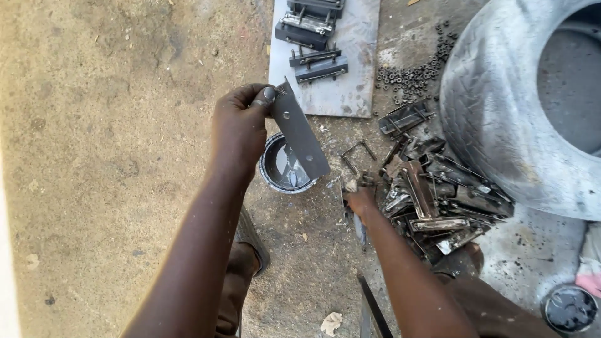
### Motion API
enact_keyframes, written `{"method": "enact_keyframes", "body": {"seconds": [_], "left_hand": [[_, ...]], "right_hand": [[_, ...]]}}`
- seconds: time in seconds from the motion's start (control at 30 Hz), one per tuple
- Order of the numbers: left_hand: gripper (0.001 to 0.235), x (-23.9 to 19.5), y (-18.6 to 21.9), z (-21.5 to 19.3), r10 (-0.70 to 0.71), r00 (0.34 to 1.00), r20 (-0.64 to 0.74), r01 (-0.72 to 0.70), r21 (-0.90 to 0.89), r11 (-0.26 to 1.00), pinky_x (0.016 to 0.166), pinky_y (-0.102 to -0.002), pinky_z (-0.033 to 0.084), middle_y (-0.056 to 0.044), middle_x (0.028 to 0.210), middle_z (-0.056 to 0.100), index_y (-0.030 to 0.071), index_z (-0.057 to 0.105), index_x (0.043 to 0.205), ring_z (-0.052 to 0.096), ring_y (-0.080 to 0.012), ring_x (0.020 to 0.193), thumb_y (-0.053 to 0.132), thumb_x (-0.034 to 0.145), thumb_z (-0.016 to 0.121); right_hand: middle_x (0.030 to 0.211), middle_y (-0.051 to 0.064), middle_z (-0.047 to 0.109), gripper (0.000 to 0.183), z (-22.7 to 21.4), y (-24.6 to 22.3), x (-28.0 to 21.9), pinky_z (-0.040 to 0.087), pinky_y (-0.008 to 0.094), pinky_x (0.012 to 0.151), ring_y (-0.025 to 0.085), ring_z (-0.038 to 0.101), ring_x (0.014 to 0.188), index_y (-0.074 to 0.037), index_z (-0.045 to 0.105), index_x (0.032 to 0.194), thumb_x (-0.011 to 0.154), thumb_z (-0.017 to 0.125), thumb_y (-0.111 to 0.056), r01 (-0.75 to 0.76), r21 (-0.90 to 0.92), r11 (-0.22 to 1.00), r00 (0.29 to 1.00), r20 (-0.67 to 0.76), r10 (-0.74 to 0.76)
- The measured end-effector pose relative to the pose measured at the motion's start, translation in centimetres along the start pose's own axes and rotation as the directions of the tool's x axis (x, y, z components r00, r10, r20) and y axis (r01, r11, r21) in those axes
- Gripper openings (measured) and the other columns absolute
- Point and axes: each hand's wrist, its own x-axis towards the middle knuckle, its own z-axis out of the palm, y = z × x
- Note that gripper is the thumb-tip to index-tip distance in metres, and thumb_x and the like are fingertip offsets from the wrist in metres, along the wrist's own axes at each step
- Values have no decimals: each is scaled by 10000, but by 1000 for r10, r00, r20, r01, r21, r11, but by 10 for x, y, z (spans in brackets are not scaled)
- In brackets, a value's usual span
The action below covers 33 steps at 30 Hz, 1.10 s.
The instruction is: Painting small metal brackets using a paintbrush and a small container of grey paint.
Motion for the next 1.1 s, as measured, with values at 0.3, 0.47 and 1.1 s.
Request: {"method": "enact_keyframes", "body": {"seconds": [0.3, 0.47, 1.1], "left_hand": [[215, -20, 10, 4, -73, 997, -14, 74, 83, 994, 821, -362, 540, -92, 810, 734, 61, 785, 1070, 671, -150, 787, 203, 985, 648], [199, -22, 12, 3, -70, 997, -29, 71, 43, 997, 813, -355, 561, -111, 808, 728, 46, 782, 1066, 639, -143, 825, 159, 975, 646], [268, -3, -8, 15, -40, 998, 39, 47, -221, 974, 860, -393, 524, -126, 907, 715, 16, 754, 1135, 626, -176, 838, 222, 988, 665]], "right_hand": [[710, 154, 709, 218, 29, 2, 160, 556, 496, 602, 387, 757, 746, -48, 749, 784, 912, 658, -200, -95, -201, 975, 950, -312, 28], [646, 143, 682, 193, 27, -25, 173, 514, 496, 500, 383, 741, 685, -134, 736, 653, 829, 677, -190, -133, -159, 978, 917, -395, 61], [835, 249, 623, 204, -130, -130, -101, 474, 429, 479, 277, 570, 586, 128, 678, 1007, 860, 755, 9, 539, 86, 838, 840, -127, -528]]}}
